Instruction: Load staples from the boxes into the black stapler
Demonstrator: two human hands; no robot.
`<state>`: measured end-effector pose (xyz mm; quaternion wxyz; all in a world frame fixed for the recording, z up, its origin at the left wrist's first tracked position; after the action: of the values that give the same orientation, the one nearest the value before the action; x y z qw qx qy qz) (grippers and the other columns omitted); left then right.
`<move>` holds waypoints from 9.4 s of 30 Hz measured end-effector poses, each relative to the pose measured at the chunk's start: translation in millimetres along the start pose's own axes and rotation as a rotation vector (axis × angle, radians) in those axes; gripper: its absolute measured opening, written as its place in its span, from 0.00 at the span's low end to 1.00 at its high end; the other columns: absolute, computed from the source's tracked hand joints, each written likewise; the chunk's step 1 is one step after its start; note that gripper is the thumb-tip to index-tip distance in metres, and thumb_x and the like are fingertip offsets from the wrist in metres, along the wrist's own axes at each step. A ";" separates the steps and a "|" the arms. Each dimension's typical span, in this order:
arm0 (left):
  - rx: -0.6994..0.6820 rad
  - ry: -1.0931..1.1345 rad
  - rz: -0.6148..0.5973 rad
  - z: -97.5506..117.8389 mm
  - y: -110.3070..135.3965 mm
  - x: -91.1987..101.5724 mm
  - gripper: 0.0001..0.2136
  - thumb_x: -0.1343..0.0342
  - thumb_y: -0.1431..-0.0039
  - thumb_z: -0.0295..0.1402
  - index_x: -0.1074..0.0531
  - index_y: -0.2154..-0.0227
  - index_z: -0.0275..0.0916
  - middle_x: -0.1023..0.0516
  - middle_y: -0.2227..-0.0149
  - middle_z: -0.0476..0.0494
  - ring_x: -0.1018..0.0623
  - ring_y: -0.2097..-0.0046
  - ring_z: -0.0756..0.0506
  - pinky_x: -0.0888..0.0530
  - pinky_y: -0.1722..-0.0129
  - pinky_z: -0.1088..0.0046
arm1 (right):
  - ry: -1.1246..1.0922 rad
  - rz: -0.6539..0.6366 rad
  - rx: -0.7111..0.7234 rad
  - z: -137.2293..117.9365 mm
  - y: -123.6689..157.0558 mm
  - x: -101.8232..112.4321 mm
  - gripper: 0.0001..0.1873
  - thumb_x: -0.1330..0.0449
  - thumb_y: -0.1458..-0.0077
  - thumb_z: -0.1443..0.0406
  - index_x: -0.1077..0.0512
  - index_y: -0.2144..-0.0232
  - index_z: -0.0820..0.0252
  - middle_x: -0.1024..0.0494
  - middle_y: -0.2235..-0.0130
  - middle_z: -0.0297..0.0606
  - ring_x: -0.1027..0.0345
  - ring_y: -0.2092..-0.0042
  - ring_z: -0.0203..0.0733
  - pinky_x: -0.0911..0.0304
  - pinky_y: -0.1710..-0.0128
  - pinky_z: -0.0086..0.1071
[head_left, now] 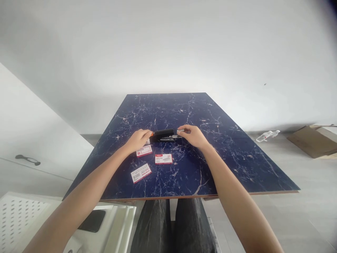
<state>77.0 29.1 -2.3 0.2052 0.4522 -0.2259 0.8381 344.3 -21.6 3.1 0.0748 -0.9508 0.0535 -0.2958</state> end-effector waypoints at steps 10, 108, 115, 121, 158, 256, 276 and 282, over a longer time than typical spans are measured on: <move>-0.007 -0.015 0.000 2.2 0.5 0.9 0.23 0.62 0.29 0.46 0.22 0.57 0.41 0.21 0.66 0.44 0.24 0.60 0.40 0.32 0.57 0.66 | 0.142 -0.136 0.040 7.9 -1.8 -19.9 0.14 0.35 0.46 0.58 0.19 0.58 0.53 0.18 0.57 0.37 0.24 0.58 0.45 0.33 0.53 0.36; -0.012 0.000 -0.031 14.0 4.6 6.1 0.23 0.38 0.44 0.42 0.25 0.45 0.45 0.19 0.49 0.44 0.20 0.50 0.37 0.27 0.48 0.63 | -0.455 -0.205 -0.162 -7.5 13.0 -33.9 0.10 0.39 0.47 0.64 0.29 0.60 0.58 0.19 0.59 0.41 0.24 0.63 0.41 0.27 0.60 0.35; 0.000 -0.028 -0.048 13.2 4.1 5.5 0.24 0.39 0.43 0.43 0.26 0.44 0.46 0.19 0.48 0.45 0.20 0.49 0.37 0.27 0.50 0.63 | -0.420 -0.207 -0.165 -7.4 15.0 -31.9 0.10 0.38 0.44 0.63 0.29 0.60 0.57 0.19 0.60 0.40 0.24 0.62 0.41 0.27 0.60 0.33; -0.048 -0.025 -0.032 13.8 4.4 5.6 0.22 0.39 0.42 0.42 0.25 0.45 0.47 0.19 0.49 0.47 0.20 0.50 0.39 0.26 0.51 0.64 | -0.372 -0.191 -0.146 -1.5 11.8 -35.5 0.07 0.38 0.43 0.63 0.28 0.62 0.57 0.19 0.61 0.39 0.24 0.63 0.39 0.27 0.61 0.33; -0.094 -0.184 -0.075 11.1 9.7 2.4 0.30 0.44 0.42 0.35 0.37 0.35 0.44 0.24 0.49 0.36 0.25 0.48 0.36 0.29 0.47 0.59 | -0.221 -0.285 -0.129 5.8 10.8 -48.4 0.04 0.42 0.43 0.64 0.29 0.64 0.56 0.18 0.60 0.37 0.27 0.69 0.34 0.32 0.75 0.24; -0.065 -0.229 -0.382 10.3 24.8 21.4 0.16 0.44 0.40 0.46 0.24 0.55 0.43 0.21 0.54 0.39 0.21 0.54 0.37 0.30 0.58 0.65 | 0.563 -0.013 0.510 -95.1 118.8 -95.0 0.11 0.45 0.37 0.67 0.28 0.54 0.57 0.23 0.49 0.42 0.27 0.54 0.45 0.33 0.64 0.33; -0.134 0.250 -0.396 56.8 35.8 -13.0 0.37 0.36 0.46 0.40 0.40 0.34 0.46 0.28 0.42 0.36 0.22 0.53 0.39 0.26 0.61 0.66 | 0.226 -0.096 0.318 -89.8 142.8 -81.7 0.17 0.41 0.43 0.67 0.31 0.50 0.55 0.30 0.42 0.45 0.30 0.45 0.50 0.33 0.46 0.41; -0.130 0.346 -0.358 71.1 34.8 -22.8 0.36 0.36 0.45 0.43 0.40 0.34 0.48 0.33 0.39 0.35 0.22 0.57 0.42 0.24 0.61 0.65 | 0.167 -0.162 0.343 -98.7 161.5 -76.3 0.17 0.39 0.47 0.70 0.29 0.54 0.55 0.33 0.37 0.47 0.33 0.41 0.54 0.34 0.43 0.46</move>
<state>116.8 -42.4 6.3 0.4144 0.3208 -0.1574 0.8370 216.2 -180.1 13.1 0.2069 -0.8974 -0.0684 -0.3836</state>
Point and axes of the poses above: each hand's wrist, its own y-axis away from the middle knuckle, its own x-axis out of the back of the hand, z = x × y, the point moved 7 cm from there along -y, towards the middle knuckle
